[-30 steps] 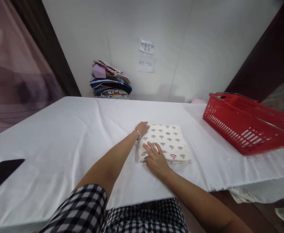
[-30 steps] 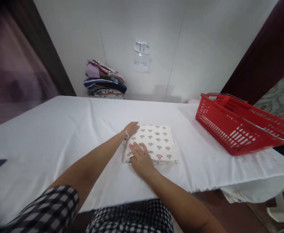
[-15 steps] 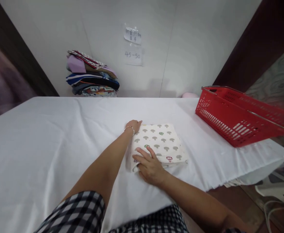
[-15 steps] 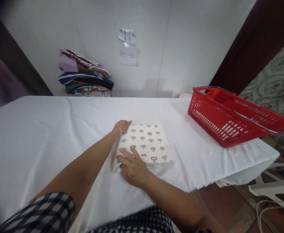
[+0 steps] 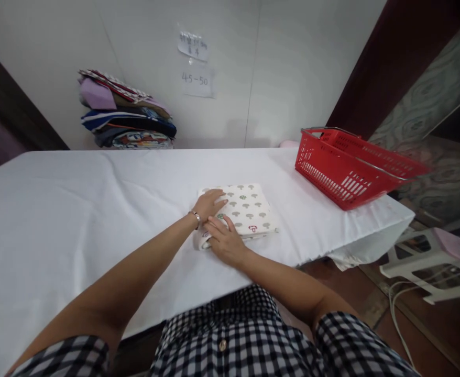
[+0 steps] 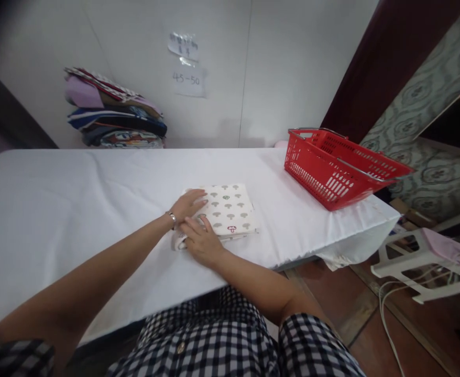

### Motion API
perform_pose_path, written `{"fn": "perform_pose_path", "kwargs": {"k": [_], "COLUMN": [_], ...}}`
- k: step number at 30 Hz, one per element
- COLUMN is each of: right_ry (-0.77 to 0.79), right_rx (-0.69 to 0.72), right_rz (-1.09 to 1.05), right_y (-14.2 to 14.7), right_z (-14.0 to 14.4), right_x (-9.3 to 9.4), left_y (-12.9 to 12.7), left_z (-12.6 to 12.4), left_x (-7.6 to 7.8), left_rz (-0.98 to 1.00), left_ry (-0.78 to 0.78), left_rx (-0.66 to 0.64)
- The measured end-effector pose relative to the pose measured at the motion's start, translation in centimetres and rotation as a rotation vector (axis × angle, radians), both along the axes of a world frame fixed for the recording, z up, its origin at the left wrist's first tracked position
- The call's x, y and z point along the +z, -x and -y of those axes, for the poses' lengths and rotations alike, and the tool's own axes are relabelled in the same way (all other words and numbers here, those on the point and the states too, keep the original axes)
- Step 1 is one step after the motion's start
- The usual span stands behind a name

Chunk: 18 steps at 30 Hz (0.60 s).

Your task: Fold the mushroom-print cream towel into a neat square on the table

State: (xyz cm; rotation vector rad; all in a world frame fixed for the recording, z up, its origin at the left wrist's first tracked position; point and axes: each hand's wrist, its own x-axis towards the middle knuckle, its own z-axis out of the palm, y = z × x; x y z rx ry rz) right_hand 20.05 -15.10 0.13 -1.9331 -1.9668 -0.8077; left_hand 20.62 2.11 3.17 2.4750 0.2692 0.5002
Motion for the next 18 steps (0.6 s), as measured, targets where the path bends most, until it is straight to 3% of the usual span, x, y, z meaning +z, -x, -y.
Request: {"fn": "perform_pose_path", "kwargs": {"k": [2, 5, 7, 12, 15, 18], "right_ry": [0.001, 0.009, 0.024, 0.048, 0.036, 0.031], "right_rx": [-0.003, -0.078, -0.139, -0.197, -0.224, -0.262], "right_rz": [0.003, -0.027, -0.055, -0.092, -0.101, -0.102], "right_y": [0.0, -0.4, -0.7, -1.7, -2.3, -3.0], "right_z": [0.3, 0.8, 1.2, 2.8, 4.2, 5.7], "right_x": [0.0, 0.1, 0.4, 0.7, 0.8, 0.9], "left_y": [1.1, 2.5, 3.5, 5.2, 5.6, 5.7], "left_z": [0.7, 1.0, 1.3, 3.0, 3.5, 3.4], "left_x": [0.1, 0.7, 1.0, 0.2, -0.9, -1.1], "left_rz": [-0.061, -0.156, -0.192, -0.140, -0.145, -0.190], "left_ry": [0.103, 0.250, 0.265, 0.011, -0.103, -0.137], "left_rx": [-0.074, 0.021, 0.077, -0.056, -0.033, -0.049]}}
